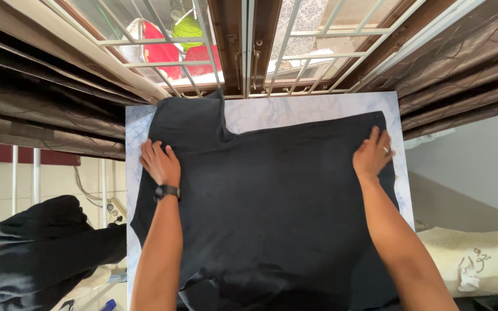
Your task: The person picks up a black t-shirt from a drying rack and folds it on a white marble-top table by smoothing the fabric, folding in the sleeves, and then folding the shirt into a square.
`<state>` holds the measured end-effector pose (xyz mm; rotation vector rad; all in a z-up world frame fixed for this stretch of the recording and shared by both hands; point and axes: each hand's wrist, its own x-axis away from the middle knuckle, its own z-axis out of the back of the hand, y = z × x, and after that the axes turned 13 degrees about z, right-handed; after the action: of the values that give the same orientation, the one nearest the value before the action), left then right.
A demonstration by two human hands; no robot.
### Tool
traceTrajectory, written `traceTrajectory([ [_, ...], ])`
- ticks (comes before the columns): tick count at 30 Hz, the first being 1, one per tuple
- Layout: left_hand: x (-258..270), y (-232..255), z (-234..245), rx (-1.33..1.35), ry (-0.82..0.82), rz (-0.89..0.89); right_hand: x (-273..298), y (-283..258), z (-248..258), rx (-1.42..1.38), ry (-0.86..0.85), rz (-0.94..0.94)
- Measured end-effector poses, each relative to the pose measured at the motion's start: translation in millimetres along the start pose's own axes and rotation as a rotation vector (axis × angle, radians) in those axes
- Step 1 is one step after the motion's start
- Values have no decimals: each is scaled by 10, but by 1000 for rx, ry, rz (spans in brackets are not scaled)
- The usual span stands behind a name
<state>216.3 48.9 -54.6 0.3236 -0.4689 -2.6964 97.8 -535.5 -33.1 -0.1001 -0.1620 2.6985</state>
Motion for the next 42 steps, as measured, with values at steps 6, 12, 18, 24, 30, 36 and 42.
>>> traceTrajectory([
  [6,-531,213,-240,274,-31,128,-317,-508,165,-392,58,437],
  [12,-615,456,-177,78,-242,247,-452,-656,207,-126,-193,538],
  [18,-543,359,53,395,-243,152,-393,-421,134,110,-169,445],
  [24,-243,45,765,771,-180,58,-112,-160,315,71,58,348],
  [30,475,-560,1386,756,-148,-8,676,-94,605,-80,343,245],
  [36,1495,-1376,1368,402,-162,100,1642,128,332,-243,356,29],
  [42,1830,-1612,1122,833,-333,536,1760,296,251,-1356,325,-430],
])
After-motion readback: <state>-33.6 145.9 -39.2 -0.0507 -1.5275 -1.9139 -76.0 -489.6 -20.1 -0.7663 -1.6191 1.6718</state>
